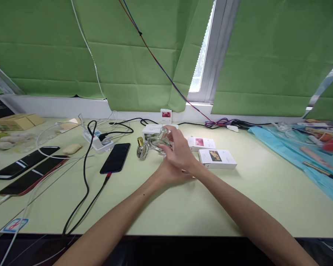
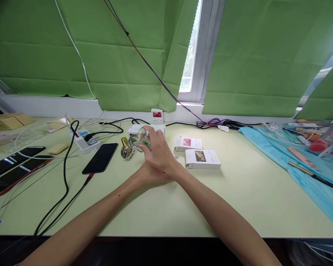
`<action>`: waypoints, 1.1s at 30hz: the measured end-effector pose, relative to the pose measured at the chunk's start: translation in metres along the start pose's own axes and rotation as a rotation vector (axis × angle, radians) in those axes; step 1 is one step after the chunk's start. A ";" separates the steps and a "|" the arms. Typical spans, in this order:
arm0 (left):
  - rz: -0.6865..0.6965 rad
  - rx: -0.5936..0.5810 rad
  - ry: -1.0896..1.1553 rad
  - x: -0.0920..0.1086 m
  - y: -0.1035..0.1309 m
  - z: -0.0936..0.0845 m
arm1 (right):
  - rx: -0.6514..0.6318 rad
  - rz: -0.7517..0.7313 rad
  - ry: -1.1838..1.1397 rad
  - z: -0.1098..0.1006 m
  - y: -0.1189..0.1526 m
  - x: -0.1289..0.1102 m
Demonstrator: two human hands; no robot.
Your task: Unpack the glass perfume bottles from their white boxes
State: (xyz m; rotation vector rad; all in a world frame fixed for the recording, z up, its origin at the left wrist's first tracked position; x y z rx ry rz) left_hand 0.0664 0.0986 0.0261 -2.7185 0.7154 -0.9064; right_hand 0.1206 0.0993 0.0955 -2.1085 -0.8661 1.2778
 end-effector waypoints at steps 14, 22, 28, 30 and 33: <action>-0.041 -0.094 -0.205 0.000 -0.006 0.001 | 0.278 0.117 0.162 -0.075 0.028 0.049; -0.112 0.003 -0.149 -0.002 -0.006 -0.003 | 0.369 0.282 0.108 -0.079 0.036 0.067; -0.149 0.050 -0.118 0.000 -0.004 -0.008 | 0.390 0.298 0.074 -0.080 0.041 0.067; -0.145 0.071 -0.117 0.000 -0.005 -0.009 | 0.416 0.279 0.078 -0.081 0.042 0.064; -0.144 0.102 -0.106 -0.001 -0.005 -0.012 | 0.437 0.265 0.086 -0.082 0.044 0.062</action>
Point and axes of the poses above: each hand's wrist, its own y-axis away from the middle knuckle, its own z-axis out of the palm, x = y × z, the point moved 7 cm from there along -y, towards the middle knuckle, and after that the axes turned 5 degrees about -y, right-handed, at the moved point
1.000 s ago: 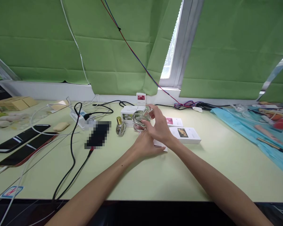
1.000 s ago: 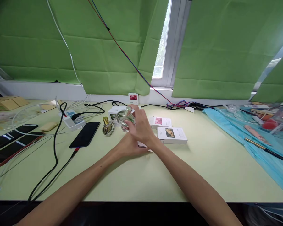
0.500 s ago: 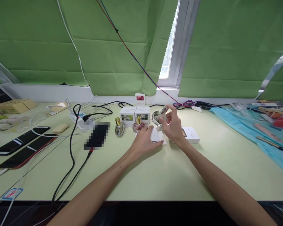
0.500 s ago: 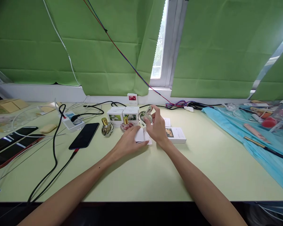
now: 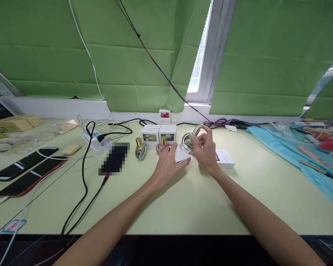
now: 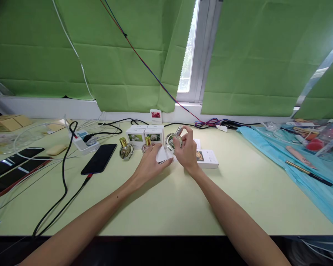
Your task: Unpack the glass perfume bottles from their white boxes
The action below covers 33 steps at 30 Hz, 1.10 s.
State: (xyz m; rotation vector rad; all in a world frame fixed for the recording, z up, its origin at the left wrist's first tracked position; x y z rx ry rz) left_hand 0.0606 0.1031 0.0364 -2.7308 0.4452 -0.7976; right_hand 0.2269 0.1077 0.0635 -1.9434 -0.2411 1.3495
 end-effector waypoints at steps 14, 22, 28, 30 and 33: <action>0.012 0.047 0.050 0.001 -0.001 -0.002 | -0.006 0.150 -0.067 0.002 0.004 0.014; 0.014 0.035 0.018 0.000 -0.001 0.002 | -0.010 0.271 -0.135 0.005 0.007 0.024; 0.011 0.043 -0.002 -0.001 -0.001 0.003 | -0.014 0.353 -0.168 0.006 0.009 0.029; 0.007 0.045 -0.005 -0.001 -0.001 0.003 | -0.020 0.376 -0.188 0.007 0.010 0.032; 0.007 0.054 -0.006 -0.001 -0.001 0.002 | -0.030 0.397 -0.197 0.009 0.011 0.036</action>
Point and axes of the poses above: each hand's wrist, its own y-axis away from the middle knuckle, its own z-axis out of the palm, x = y × z, the point moved 7 cm from there along -y, towards the middle knuckle, and after that the axes turned 5 degrees about -y, right-handed, at the moved point
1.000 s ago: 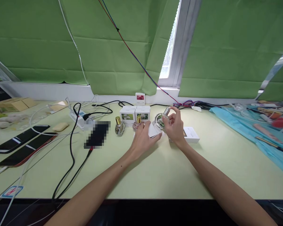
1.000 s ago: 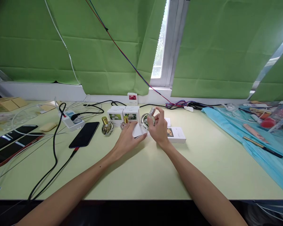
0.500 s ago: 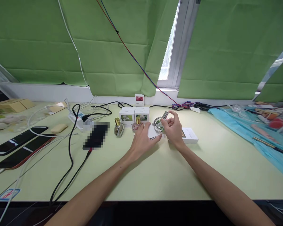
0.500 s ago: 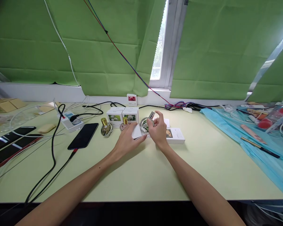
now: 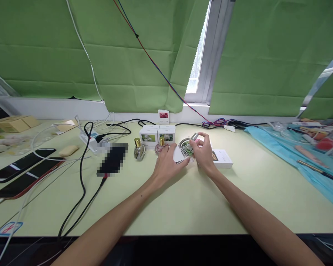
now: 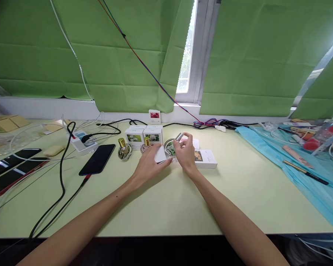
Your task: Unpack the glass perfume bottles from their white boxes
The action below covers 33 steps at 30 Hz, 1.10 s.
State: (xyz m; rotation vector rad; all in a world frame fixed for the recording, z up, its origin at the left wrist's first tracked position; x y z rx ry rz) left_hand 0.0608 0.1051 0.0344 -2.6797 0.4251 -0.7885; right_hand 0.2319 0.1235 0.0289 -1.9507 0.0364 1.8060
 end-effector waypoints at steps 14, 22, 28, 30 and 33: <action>0.006 0.037 -0.013 -0.001 -0.001 -0.002 | -0.043 0.038 0.000 0.005 0.003 0.003; 0.004 0.032 0.003 -0.003 -0.001 -0.003 | -0.074 0.052 -0.004 0.007 0.004 0.005; -0.010 0.016 -0.006 -0.004 -0.002 -0.003 | -0.100 0.113 0.009 0.009 0.004 0.007; -0.017 0.014 -0.007 -0.004 -0.002 -0.003 | -0.114 0.133 0.002 0.010 0.005 0.007; -0.022 0.014 -0.006 -0.005 -0.001 -0.003 | -0.129 0.150 -0.028 0.011 0.006 0.007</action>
Point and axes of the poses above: each hand's wrist, its own y-axis away from the middle knuckle, its own z-axis out of the palm, x = y × z, the point moved 7 cm from there along -y, towards the middle knuckle, and after that the axes turned 5 degrees about -y, right-handed, at the moved point
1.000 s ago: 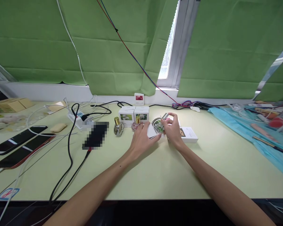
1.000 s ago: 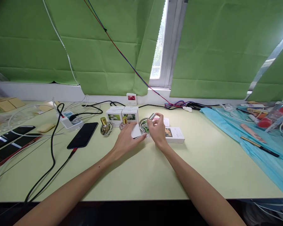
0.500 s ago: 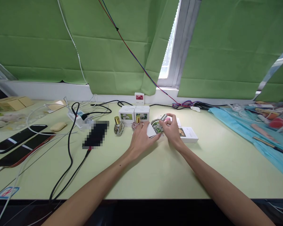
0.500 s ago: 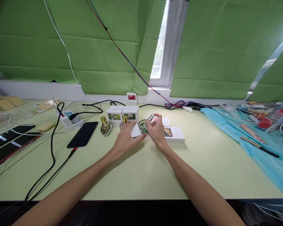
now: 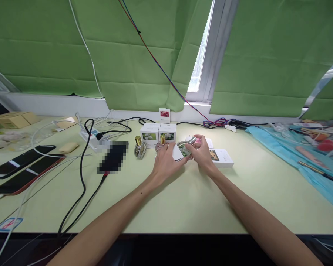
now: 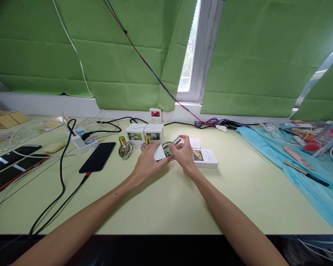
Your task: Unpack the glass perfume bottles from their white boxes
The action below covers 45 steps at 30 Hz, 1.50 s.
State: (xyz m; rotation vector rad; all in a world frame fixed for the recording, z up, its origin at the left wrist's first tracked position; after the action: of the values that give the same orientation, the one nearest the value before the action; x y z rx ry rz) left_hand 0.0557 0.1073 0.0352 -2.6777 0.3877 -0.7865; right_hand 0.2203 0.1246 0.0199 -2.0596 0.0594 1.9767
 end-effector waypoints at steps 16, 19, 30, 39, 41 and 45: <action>0.013 0.012 0.004 0.001 0.001 0.000 | -0.059 0.033 -0.058 0.006 -0.004 0.010; 0.018 0.005 0.000 0.002 0.002 0.001 | -0.081 0.035 -0.050 0.009 -0.004 0.012; 0.014 -0.009 -0.014 0.004 0.002 0.001 | -0.083 0.059 -0.060 0.010 -0.006 0.016; 0.020 -0.009 -0.017 0.004 0.002 0.002 | -0.084 0.073 -0.074 0.009 -0.007 0.018; 0.020 -0.008 -0.014 0.004 0.002 0.002 | -0.083 0.083 -0.078 0.009 -0.007 0.019; 0.015 0.003 -0.003 0.003 0.003 0.002 | -0.092 0.087 -0.072 0.010 -0.006 0.020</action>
State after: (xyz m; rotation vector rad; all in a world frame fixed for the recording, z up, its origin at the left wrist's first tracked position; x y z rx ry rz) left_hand 0.0584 0.1044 0.0339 -2.6696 0.4055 -0.7776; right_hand 0.2130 0.1364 0.0011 -2.0721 0.0450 2.1419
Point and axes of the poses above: each hand's wrist, its own y-axis away from the middle knuckle, its own z-axis out of the palm, x = y × z, the point moved 7 cm from there along -y, towards the middle knuckle, and after that the axes turned 5 degrees about -y, right-handed, at the moved point
